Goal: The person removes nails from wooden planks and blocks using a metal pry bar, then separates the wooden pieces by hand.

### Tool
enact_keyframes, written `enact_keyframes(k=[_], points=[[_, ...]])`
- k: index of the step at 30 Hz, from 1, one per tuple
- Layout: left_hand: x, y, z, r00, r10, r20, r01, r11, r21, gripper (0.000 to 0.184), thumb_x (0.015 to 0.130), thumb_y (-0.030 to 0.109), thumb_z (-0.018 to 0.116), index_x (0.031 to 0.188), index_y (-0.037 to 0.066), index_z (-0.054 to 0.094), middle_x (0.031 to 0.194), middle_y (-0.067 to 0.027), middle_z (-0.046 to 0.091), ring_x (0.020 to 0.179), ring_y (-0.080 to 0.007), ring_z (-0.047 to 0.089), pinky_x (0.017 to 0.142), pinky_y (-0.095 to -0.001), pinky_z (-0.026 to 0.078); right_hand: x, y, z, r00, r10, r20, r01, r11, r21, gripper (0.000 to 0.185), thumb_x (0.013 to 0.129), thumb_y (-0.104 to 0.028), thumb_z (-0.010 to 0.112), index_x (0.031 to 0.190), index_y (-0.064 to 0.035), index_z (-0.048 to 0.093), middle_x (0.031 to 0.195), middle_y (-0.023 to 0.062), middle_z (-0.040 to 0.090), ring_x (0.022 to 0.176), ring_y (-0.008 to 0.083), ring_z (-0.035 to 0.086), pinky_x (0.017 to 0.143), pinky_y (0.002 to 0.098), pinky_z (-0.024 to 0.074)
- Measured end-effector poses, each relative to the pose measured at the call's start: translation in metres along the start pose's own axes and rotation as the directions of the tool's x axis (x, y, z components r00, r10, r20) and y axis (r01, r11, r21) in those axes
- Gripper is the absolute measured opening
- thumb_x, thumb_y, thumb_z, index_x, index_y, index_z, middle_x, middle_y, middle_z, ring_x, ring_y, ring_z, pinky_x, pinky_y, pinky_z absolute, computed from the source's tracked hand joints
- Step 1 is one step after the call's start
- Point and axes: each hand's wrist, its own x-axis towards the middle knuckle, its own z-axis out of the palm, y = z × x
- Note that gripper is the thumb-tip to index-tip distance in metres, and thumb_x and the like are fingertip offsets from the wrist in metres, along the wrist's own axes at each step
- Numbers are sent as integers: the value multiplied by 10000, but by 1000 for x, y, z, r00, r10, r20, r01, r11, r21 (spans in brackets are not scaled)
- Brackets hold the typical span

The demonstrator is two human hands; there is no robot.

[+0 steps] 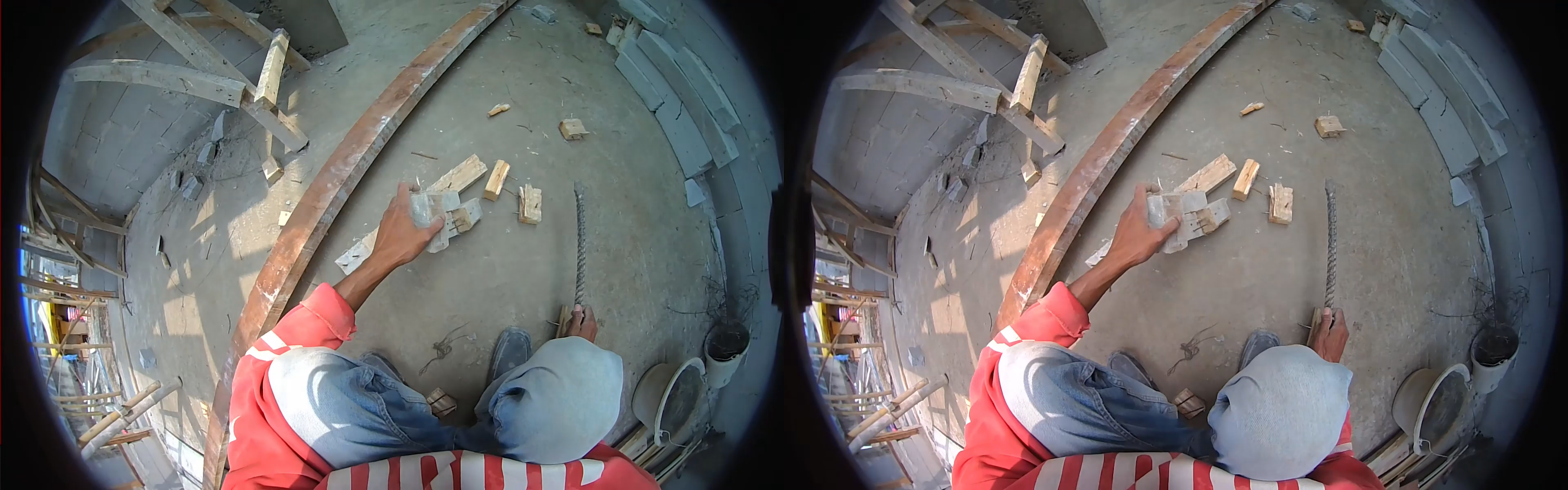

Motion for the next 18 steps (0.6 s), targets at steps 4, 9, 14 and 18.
enact_keyframes(k=[4, 9, 14, 18], points=[[-7, 2, 12, 997, 34, -75, -34, 999, 7, 752, 830, 345, 778, 1370, 23, 364, 1166, -325, 649, 1073, -439, 674, 952, -476, 520, 10, -120, -52, 982, 52, 181, -119, 916, 382, 403, 1099, -366, 456, 922, -16, 548, 625, 66, 477, 535, 171, 434, 517, 342, 353], [-12, 7, 17, 981, 24, -192, -47, 992, -117, 800, 801, 311, 783, 1397, 27, 332, 1106, -306, 675, 1008, -434, 697, 914, -471, 539, 32, -172, -78, 894, -429, 129, 313, 805, 504, 402, 1103, -388, 442, 943, -29, 527, 624, -10, 406, 551, 78, 379, 497, 292, 305], [-18, 3, 15, 978, -21, -209, 12, 999, -43, 834, 798, 320, 799, 1417, 37, 318, 1107, -310, 681, 1017, -428, 702, 906, -468, 542, 1, -79, -19, 833, -373, 408, 436, 898, -68, 335, 1054, -349, 544, 965, -26, 526, 622, 196, 534, 517, 370, 502, 538, 464, 394], [-24, -11, 5, 976, -103, -192, 89, 993, -81, 840, 797, 356, 822, 1406, 43, 337, 1074, -301, 695, 985, -413, 712, 888, -464, 546, -6, -80, -16, 880, -249, 404, 346, 920, -185, 335, 1024, -317, 592, 895, -15, 525, 687, 276, 555, 604, 494, 523, 594, 535, 398]])
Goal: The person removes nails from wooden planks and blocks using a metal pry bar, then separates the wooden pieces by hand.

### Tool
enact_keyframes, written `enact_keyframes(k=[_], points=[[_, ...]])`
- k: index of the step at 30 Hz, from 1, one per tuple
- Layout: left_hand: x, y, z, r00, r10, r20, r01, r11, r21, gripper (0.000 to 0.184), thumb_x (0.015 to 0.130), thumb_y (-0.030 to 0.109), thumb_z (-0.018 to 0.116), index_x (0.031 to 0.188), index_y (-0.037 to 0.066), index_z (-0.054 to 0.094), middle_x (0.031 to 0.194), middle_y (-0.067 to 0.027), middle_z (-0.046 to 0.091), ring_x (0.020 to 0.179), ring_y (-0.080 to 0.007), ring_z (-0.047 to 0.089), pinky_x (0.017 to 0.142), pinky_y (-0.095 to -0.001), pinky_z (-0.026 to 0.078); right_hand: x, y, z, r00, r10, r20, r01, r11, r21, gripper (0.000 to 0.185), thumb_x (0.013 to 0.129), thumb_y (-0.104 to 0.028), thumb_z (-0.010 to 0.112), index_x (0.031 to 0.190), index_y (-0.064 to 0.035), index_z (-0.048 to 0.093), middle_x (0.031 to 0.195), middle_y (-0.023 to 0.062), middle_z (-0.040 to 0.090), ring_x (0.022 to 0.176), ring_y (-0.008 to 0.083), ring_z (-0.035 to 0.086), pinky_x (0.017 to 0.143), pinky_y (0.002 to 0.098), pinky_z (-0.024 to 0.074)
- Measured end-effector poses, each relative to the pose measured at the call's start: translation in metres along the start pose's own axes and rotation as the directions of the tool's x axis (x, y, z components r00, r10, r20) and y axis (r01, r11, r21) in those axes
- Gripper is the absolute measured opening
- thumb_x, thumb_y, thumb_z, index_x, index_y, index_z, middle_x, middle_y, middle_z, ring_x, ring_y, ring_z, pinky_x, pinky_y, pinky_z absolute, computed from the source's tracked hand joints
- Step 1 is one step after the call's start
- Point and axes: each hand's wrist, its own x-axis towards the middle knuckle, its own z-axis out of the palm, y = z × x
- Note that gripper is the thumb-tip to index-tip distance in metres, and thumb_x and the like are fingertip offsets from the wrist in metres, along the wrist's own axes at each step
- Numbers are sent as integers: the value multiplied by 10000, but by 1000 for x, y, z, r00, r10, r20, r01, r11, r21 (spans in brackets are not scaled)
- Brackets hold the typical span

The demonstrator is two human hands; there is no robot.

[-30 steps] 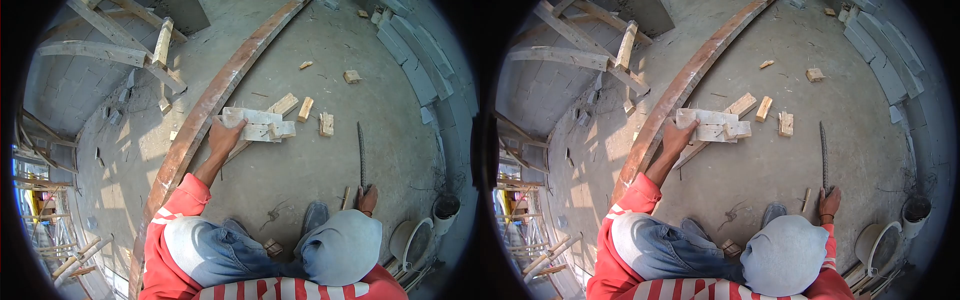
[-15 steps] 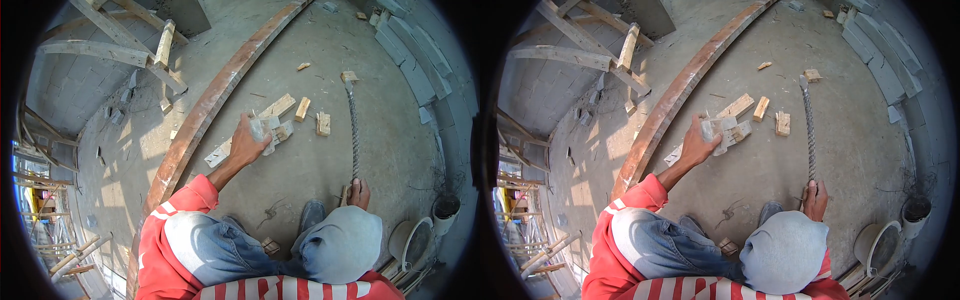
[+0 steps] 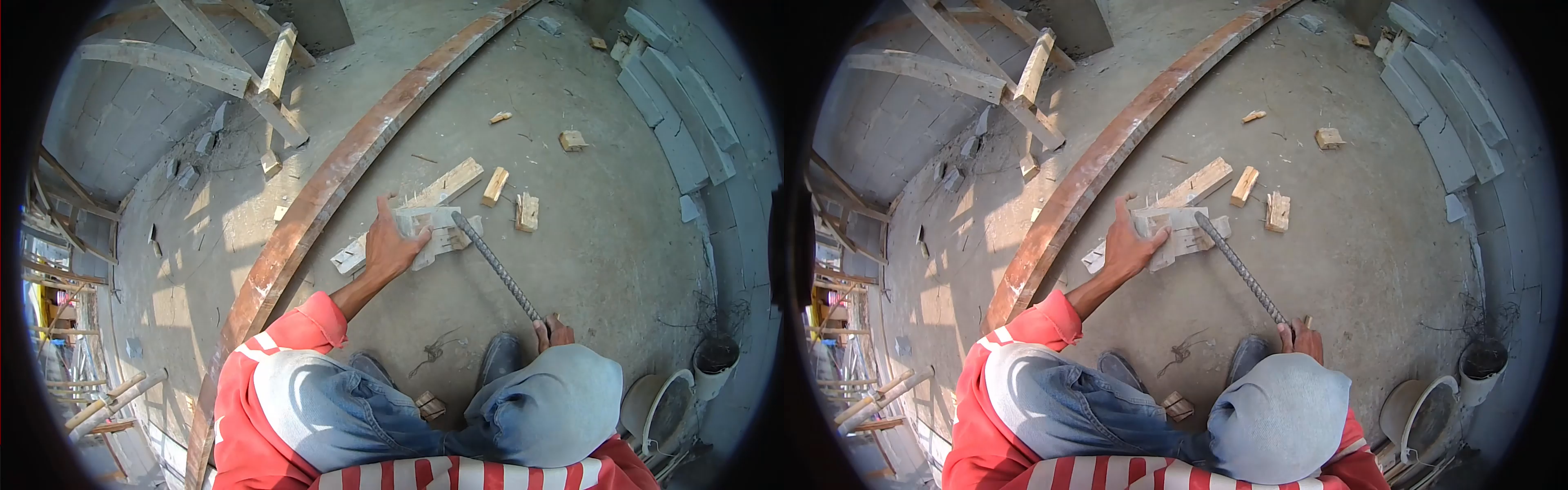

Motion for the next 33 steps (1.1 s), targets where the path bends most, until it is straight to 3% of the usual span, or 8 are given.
enact_keyframes(k=[8, 11, 14, 17, 20, 26, 30, 33], points=[[7, -13, 4, 981, -189, -47, 185, 979, -82, 800, 802, 385, 834, 1367, 37, 388, 1080, -277, 699, 979, -364, 718, 882, -441, 548, 15, -41, -83, 975, -43, -220, 177, 747, 641, 551, 1084, -501, 427, 791, -35, 475, 579, 22, 419, 532, 99, 430, 484, 353, 317], [11, -6, 5, 976, -206, -70, 197, 974, -112, 800, 798, 389, 840, 1362, 32, 399, 1091, -273, 692, 980, -359, 716, 886, -438, 547, 21, -37, -63, 991, -81, -111, 130, 813, 567, 545, 1080, -495, 436, 812, -23, 486, 573, 59, 430, 516, 157, 462, 487, 366, 331], [13, -21, 11, 968, -238, -85, 231, 970, -78, 824, 785, 410, 845, 1369, 40, 397, 1117, -278, 690, 1005, -381, 709, 899, -448, 543, 17, 13, 25, 986, -73, 149, 45, 982, 183, 509, 1060, -454, 498, 880, 16, 573, 635, 236, 551, 591, 456, 530, 619, 526, 410], [16, -29, 1, 941, -321, -104, 311, 945, -103, 866, 768, 437, 853, 1387, 37, 401, 1162, -277, 689, 1051, -391, 701, 927, -449, 540, -4, -2, 37, 983, -93, 161, 62, 980, 188, 459, 1062, -400, 484, 809, -29, 582, 590, 146, 508, 528, 260, 461, 558, 420, 381], [3, -40, -1, 905, -416, -88, 396, 900, -184, 891, 757, 446, 865, 1399, 4, 431, 1203, -263, 684, 1090, -372, 696, 957, -429, 538, -8, -27, 18, 982, -34, 187, -20, 960, 278, 515, 1061, -453, 492, 842, 3, 590, 638, 223, 579, 605, 444, 553, 626, 531, 410], [22, -71, 22, 873, -481, -76, 413, 814, -409, 901, 729, 474, 893, 1381, -25, 520, 1279, -270, 655, 1195, -357, 652, 1009, -408, 516, 21, -22, -9, 991, -130, -2, 107, 801, 589, 540, 1071, -448, 446, 753, -21, 541, 576, 127, 482, 507, 305, 495, 522, 459, 364], [23, -39, 21, 874, -470, -125, 424, 862, -278, 876, 746, 442, 900, 1378, -34, 525, 1233, -247, 681, 1119, -334, 685, 963, -391, 546, 25, 28, 44, 977, -151, 153, 107, 959, 264, 587, 1077, -509, 372, 726, -61, 514, 581, 16, 441, 549, 178, 467, 516, 400, 339], [19, -20, 20, 859, -500, -109, 463, 850, -251, 951, 706, 477, 912, 1410, -18, 506, 1282, -269, 654, 1176, -365, 656, 1011, -416, 516, 8, 56, 60, 965, 9, 263, -86, 955, 283, 529, 1052, -453, 481, 777, -17, 599, 613, 192, 534, 526, 337, 523, 542, 465, 398]])
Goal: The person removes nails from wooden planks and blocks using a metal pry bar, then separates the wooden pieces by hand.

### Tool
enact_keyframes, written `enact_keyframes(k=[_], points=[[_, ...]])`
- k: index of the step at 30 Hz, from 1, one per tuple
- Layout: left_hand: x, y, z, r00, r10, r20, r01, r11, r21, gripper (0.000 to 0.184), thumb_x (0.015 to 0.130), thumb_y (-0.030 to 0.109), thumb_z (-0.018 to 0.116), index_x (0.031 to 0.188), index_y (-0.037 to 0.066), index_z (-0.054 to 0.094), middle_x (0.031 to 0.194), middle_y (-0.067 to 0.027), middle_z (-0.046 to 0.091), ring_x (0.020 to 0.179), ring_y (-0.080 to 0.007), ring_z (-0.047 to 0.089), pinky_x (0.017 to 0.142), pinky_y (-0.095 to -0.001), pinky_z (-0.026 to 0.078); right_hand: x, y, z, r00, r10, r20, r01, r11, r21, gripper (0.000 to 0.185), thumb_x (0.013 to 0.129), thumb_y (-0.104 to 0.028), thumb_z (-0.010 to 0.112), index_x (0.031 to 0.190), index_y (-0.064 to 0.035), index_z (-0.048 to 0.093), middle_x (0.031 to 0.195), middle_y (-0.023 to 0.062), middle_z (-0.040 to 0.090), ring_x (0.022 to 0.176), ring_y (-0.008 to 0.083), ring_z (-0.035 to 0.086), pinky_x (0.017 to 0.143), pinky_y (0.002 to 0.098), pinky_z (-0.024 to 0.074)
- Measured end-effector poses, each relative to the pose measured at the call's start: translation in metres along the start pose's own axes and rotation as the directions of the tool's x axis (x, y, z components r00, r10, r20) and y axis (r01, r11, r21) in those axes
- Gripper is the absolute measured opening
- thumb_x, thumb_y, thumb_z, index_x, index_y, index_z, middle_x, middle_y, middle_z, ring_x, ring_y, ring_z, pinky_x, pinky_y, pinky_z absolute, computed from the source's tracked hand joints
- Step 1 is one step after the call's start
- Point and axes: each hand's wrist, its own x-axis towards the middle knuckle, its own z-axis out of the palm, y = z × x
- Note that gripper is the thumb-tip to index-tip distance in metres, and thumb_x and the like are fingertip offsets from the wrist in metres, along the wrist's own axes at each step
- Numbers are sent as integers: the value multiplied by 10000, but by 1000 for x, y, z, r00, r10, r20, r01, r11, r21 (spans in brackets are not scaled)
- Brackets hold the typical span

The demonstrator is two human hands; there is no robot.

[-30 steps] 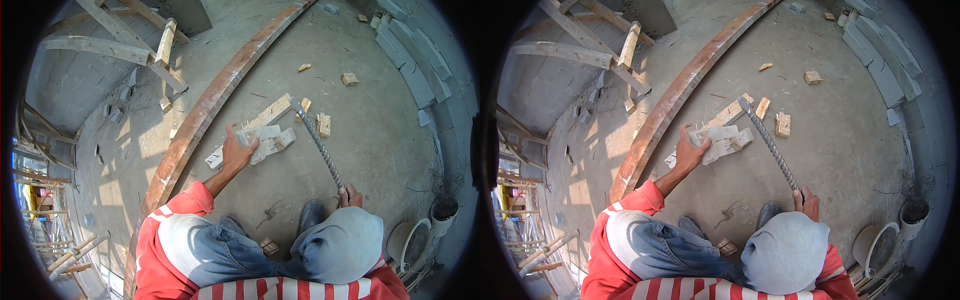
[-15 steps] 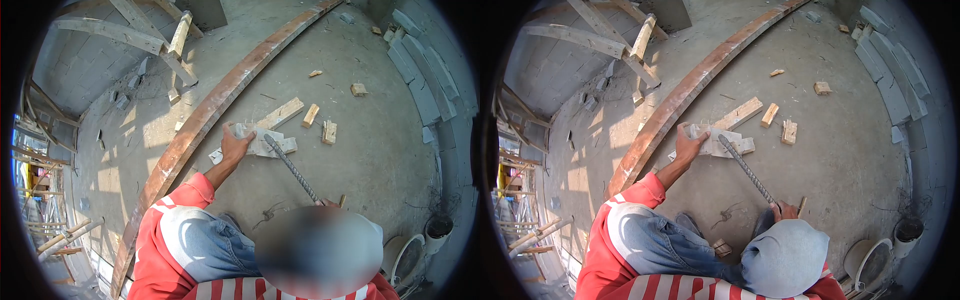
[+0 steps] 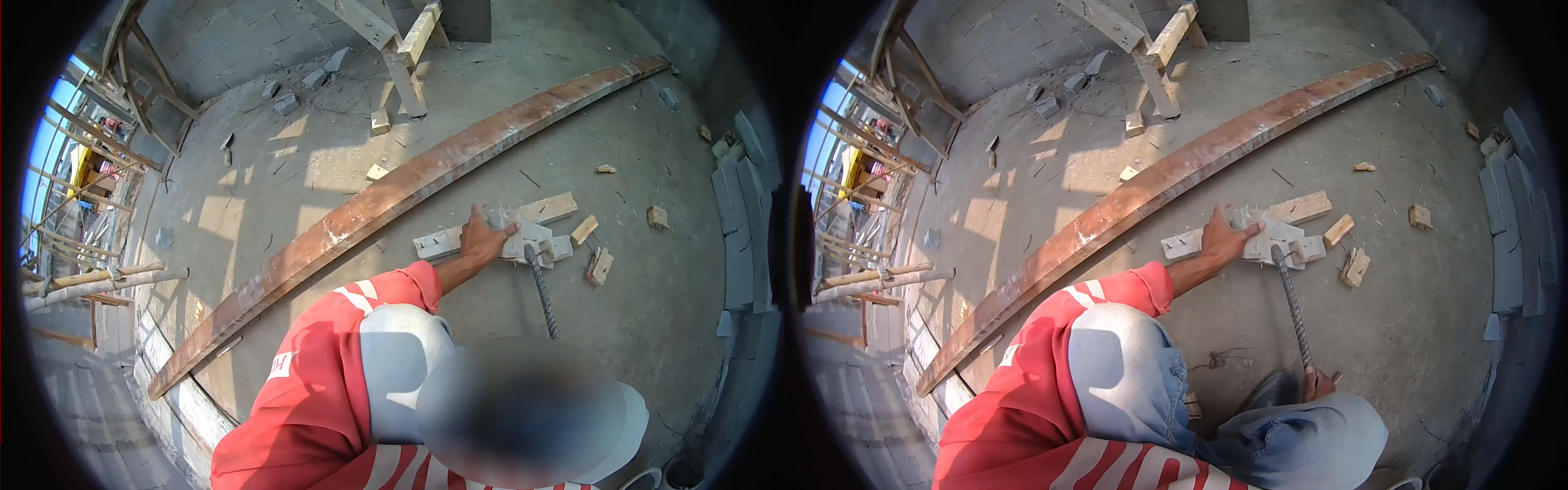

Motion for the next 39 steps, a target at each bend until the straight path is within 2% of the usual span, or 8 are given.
enact_keyframes(k=[6, 8, 10, 17, 24, 29, 36, 39], points=[[-2, -43, 31, 998, -52, -45, 36, 953, -300, 913, 747, 414, 901, 1421, -45, 491, 1299, -249, 652, 1170, -314, 655, 988, -381, 515, -3, -8, -20, 968, 45, -245, 48, 931, 362, 547, 1049, -483, 489, 773, -21, 587, 608, 148, 563, 517, 304, 534, 513, 446, 396], [2, -35, 21, 999, -30, -41, 6, 875, -485, 938, 736, 463, 895, 1418, -65, 528, 1332, -289, 632, 1238, -351, 628, 1043, -396, 486, 28, 59, -33, 886, -82, -457, 170, 973, 155, 564, 1054, -519, 472, 754, -47, 545, 579, 30, 519, 474, 197, 466, 458, 365, 335], [13, -24, 16, 992, 31, -125, -98, 805, -586, 802, 804, 358, 873, 1384, -83, 538, 1255, -231, 679, 1133, -269, 663, 967, -345, 506, 2, -111, -86, 953, -48, -299, 255, 660, 707, 572, 1058, -528, 457, 719, -68, 484, 567, -27, 428, 463, 130, 365, 449, 325, 251], [17, -20, -7, 983, -62, -170, -54, 799, -599, 901, 772, 343, 900, 1422, -124, 486, 1345, -274, 623, 1234, -305, 618, 1032, -377, 478, 51, -126, -43, 942, -243, -231, 270, 959, 92, 565, 1087, -418, 423, 671, -41, 490, 544, 43, 409, 505, 166, 414, 512, 378, 310], [10, -29, -7, 977, -88, -192, -27, 848, -529, 956, 780, 307, 904, 1475, -127, 413, 1411, -312, 562, 1296, -324, 581, 1072, -371, 454, 18, -120, -34, 992, 109, -65, -82, 942, 326, 576, 1081, -440, 445, 662, -48, 495, 534, 26, 409, 503, 162, 426, 514, 374, 341], [21, -38, -4, 992, -9, -125, -69, 795, -603, 973, 787, 300, 901, 1494, -121, 383, 1405, -337, 556, 1292, -339, 587, 1076, -371, 453, 14, -146, -83, 978, -15, -207, 132, 817, 562, 602, 1086, -465, 414, 654, -47, 443, 526, 18, 368, 493, 157, 390, 507, 381, 317], [17, -34, -1, 972, 88, -220, -184, 867, -463, 935, 820, 266, 892, 1502, -102, 368, 1376, -264, 599, 1213, -268, 632, 1008, -334, 497, 27, -104, -34, 980, 180, 80, -180, 984, -10, 681, 1057, -518, 426, 611, -7, 481, 542, 85, 395, 541, 210, 370, 569, 417, 330], [14, -41, -1, 977, 54, -208, -151, 861, -486, 930, 819, 263, 893, 1502, -93, 371, 1362, -265, 608, 1214, -265, 630, 1005, -331, 498, 17, -100, -39, 993, 114, -7, -110, 970, 214, 677, 1038, -576, 453, 641, -29, 495, 525, 64, 404, 506, 196, 390, 535, 383, 331]])
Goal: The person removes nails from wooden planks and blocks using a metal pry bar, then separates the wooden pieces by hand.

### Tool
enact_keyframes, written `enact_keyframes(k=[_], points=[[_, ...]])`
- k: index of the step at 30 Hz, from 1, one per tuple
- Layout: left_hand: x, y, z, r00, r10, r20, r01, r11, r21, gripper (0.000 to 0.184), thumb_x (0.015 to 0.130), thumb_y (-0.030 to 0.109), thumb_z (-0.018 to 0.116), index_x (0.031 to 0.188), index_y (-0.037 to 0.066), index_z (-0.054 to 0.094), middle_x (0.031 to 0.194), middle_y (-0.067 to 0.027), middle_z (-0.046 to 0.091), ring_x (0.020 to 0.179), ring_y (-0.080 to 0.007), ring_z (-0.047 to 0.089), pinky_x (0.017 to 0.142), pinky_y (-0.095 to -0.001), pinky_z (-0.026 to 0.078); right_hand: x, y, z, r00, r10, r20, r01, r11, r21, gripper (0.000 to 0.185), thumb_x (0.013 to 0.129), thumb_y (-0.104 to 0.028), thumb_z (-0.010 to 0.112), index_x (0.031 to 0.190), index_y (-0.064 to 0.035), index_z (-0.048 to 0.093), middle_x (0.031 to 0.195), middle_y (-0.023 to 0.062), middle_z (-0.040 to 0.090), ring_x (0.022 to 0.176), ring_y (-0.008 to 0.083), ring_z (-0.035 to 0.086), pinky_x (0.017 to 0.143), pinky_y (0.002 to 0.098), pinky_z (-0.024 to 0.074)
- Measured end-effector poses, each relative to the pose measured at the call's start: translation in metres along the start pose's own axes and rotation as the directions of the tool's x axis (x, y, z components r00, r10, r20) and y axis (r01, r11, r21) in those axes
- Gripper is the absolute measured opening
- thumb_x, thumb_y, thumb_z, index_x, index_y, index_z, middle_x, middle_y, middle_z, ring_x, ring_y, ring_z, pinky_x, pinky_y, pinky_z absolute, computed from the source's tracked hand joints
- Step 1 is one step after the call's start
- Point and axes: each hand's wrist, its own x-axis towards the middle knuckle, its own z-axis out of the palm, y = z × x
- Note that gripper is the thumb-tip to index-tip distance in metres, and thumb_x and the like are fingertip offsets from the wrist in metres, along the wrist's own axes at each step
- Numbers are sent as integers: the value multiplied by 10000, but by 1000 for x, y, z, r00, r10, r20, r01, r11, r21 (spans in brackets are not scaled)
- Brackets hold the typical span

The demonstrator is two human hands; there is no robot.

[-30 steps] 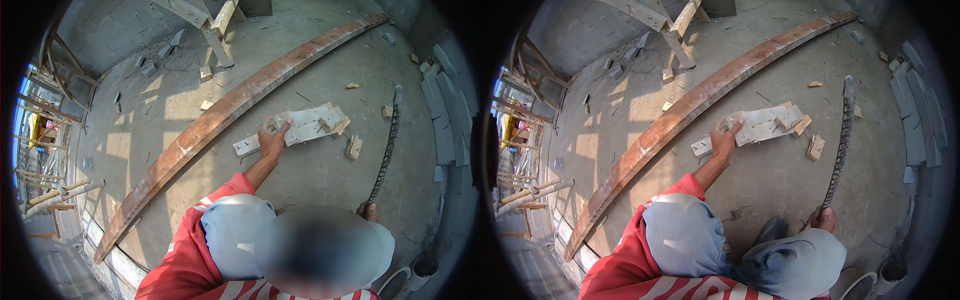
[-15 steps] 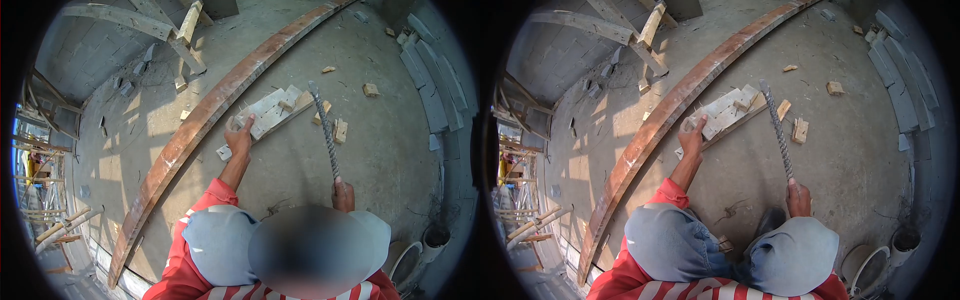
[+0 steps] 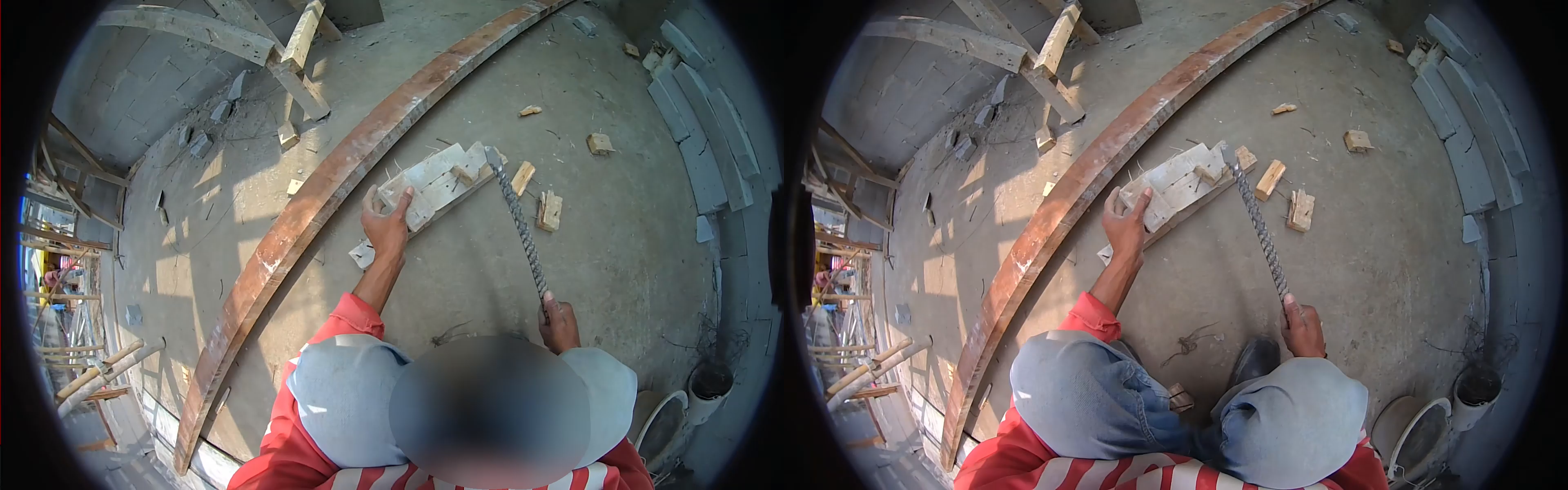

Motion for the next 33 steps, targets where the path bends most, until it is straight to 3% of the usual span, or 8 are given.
enact_keyframes(k=[5, 8, 12, 18, 21, 25, 27, 33], points=[[1, 7, -1, 1000, -3, 7, 3, 997, -80, 892, 784, 302, 907, 1445, -102, 466, 1333, -293, 623, 1195, -301, 646, 1004, -359, 497, -8, -65, -28, 996, 86, -12, -64, 818, 572, 698, 1066, -541, 428, 627, 0, 468, 515, 76, 401, 484, 241, 422, 530, 409, 352], [8, 0, 1, 1000, -18, 19, 19, 997, -68, 835, 786, 286, 906, 1405, -111, 510, 1293, -261, 658, 1154, -277, 663, 981, -351, 505, 13, -35, -13, 986, -164, -38, 168, 975, 148, 712, 1059, -561, 429, 678, 38, 484, 514, 114, 395, 493, 240, 431, 540, 402, 365], [6, 0, -1, 994, -106, -4, 104, 986, -133, 756, 783, 291, 907, 1337, -106, 581, 1216, -211, 708, 1087, -240, 682, 953, -337, 511, 21, 30, 29, 985, -170, 5, 157, 899, -409, 727, 1050, -583, 431, 674, 32, 526, 534, 113, 449, 514, 249, 471, 560, 425, 382], [-1, -8, -1, 995, -92, -29, 87, 985, -146, 706, 787, 298, 903, 1301, -90, 615, 1185, -188, 722, 1069, -227, 686, 934, -333, 512, -3, -35, -3, 999, 35, -33, -31, 995, 98, 743, 1036, -612, 448, 671, 31, 529, 534, 119, 465, 504, 230, 491, 534, 429, 388], [2, -7, -1, 996, -83, -38, 78, 990, -118, 701, 786, 298, 904, 1298, -88, 619, 1183, -183, 724, 1068, -223, 686, 935, -333, 511, -4, -72, -16, 998, 33, -59, 3, 849, 528, 740, 1042, -607, 437, 626, 2, 498, 519, 86, 454, 456, 192, 448, 480, 406, 347], [4, -11, -2, 998, -57, -41, 53, 993, -103, 703, 786, 303, 904, 1295, -92, 620, 1189, -191, 722, 1074, -229, 686, 942, -338, 510, 20, -36, -3, 994, -102, 37, 95, 982, 160, 746, 1051, -596, 423, 571, -28, 489, 504, 58, 452, 429, 186, 425, 458, 401, 325], [-1, 1, -5, 992, -125, 1, 124, 980, -153, 664, 823, 234, 891, 1300, -106, 578, 1186, -169, 713, 1050, -201, 683, 923, -297, 518, 25, 1, 12, 939, 224, 261, -224, 974, -28, 738, 1068, -543, 420, 587, 11, 504, 506, 96, 459, 463, 229, 476, 497, 437, 351], [0, -15, -4, 999, -35, -24, 33, 997, -74, 794, 777, 330, 912, 1346, -105, 569, 1217, -222, 706, 1103, -258, 682, 961, -342, 506, -2, -28, -6, 990, -143, 11, 142, 973, -181, 713, 1074, -527, 409, 629, 26, 481, 504, 110, 408, 509, 241, 502, 547, 456, 367]])
